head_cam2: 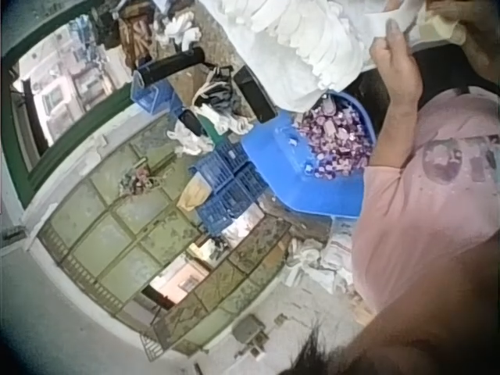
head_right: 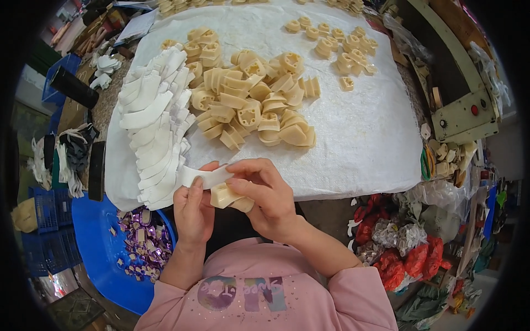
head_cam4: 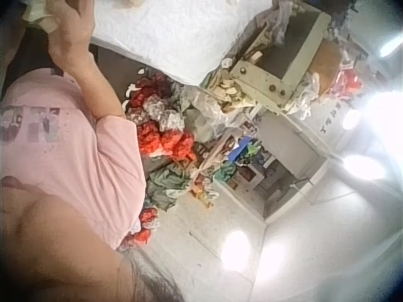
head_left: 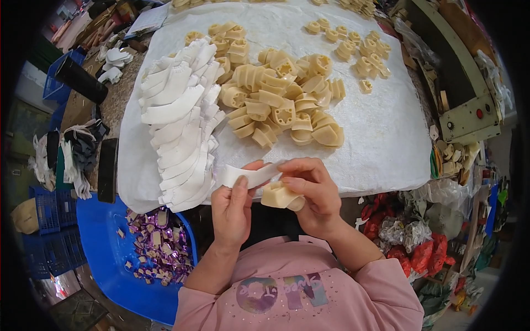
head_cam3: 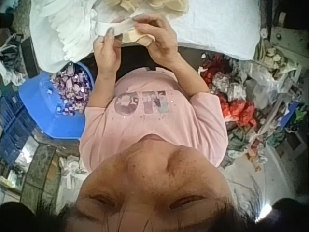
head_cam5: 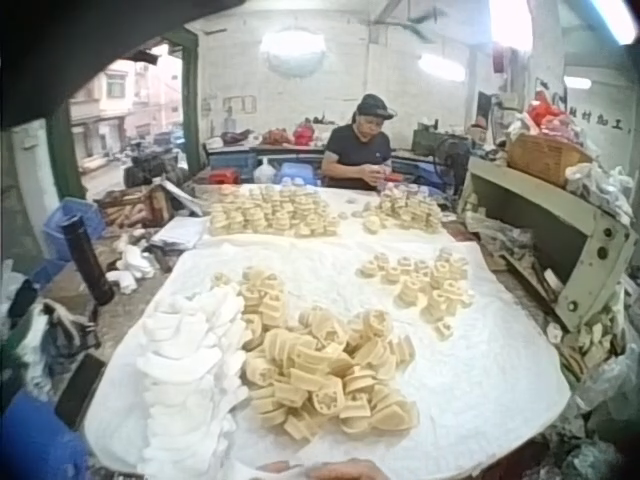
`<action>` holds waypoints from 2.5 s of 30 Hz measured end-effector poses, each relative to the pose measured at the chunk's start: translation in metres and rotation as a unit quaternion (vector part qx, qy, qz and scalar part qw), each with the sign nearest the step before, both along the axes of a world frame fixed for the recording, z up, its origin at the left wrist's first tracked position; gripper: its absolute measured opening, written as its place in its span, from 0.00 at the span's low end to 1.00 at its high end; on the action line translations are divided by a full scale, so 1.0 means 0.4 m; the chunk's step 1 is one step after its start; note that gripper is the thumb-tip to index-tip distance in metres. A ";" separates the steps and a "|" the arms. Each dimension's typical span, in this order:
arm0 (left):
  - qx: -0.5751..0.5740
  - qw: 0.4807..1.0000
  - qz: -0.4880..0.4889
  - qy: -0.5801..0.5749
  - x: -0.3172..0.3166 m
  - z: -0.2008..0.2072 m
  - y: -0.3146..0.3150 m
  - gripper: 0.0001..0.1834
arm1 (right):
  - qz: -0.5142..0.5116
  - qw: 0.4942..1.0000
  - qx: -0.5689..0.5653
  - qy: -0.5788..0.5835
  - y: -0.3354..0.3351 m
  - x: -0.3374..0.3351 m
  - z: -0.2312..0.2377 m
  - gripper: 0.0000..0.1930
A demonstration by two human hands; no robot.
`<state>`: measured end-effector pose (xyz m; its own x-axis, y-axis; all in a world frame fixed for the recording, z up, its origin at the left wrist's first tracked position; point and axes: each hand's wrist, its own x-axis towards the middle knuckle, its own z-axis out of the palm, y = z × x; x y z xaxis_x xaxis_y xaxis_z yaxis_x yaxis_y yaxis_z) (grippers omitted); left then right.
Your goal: Assembling small beige foam or plastic footwear inserts with purple foil wrappers and organizing shoe parts.
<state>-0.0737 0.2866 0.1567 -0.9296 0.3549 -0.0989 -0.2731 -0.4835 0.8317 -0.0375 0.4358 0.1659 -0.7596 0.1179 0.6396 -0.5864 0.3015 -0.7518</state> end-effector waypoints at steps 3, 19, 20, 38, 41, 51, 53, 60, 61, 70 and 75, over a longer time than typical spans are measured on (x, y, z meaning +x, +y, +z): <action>0.007 0.999 -0.041 -0.002 0.013 0.030 -0.009 0.20 | -0.030 0.993 0.082 0.084 -0.004 -0.021 -0.028 0.23; -0.058 0.997 -0.036 0.045 0.034 0.043 -0.006 0.21 | -0.054 0.989 0.114 0.083 -0.015 -0.022 -0.024 0.21; -0.082 0.995 -0.036 0.051 0.036 0.041 -0.007 0.21 | -0.082 0.979 0.168 0.085 -0.011 -0.021 -0.017 0.21; -0.308 0.918 0.059 0.243 0.017 0.034 -0.029 0.12 | -0.117 0.920 0.373 -0.019 0.000 -0.010 0.052 0.13; -0.329 0.894 0.065 0.298 0.018 0.014 -0.023 0.11 | -0.092 0.909 0.403 -0.053 0.004 -0.008 0.055 0.11; -0.415 0.784 0.081 0.455 0.021 0.011 -0.015 0.14 | -0.078 0.925 0.368 -0.057 0.008 -0.015 0.012 0.12; -0.330 0.864 0.054 0.376 0.020 0.011 -0.022 0.14 | -0.065 0.942 0.327 -0.050 0.021 -0.021 -0.007 0.13; -0.192 0.927 0.057 0.317 -0.009 -0.052 -0.026 0.10 | 0.058 0.984 0.151 -0.070 0.028 -0.011 -0.007 0.16; -0.213 0.902 0.068 0.369 -0.013 -0.045 -0.022 0.08 | 0.058 0.984 0.151 -0.071 0.028 -0.008 -0.007 0.16; -0.259 0.834 0.044 0.486 -0.015 -0.035 -0.015 0.06 | 0.142 0.964 0.195 -0.113 0.028 0.005 -0.006 0.16; -0.252 0.860 0.061 0.439 -0.004 -0.012 -0.017 0.06 | 0.058 0.983 0.174 -0.026 0.029 -0.011 -0.007 0.13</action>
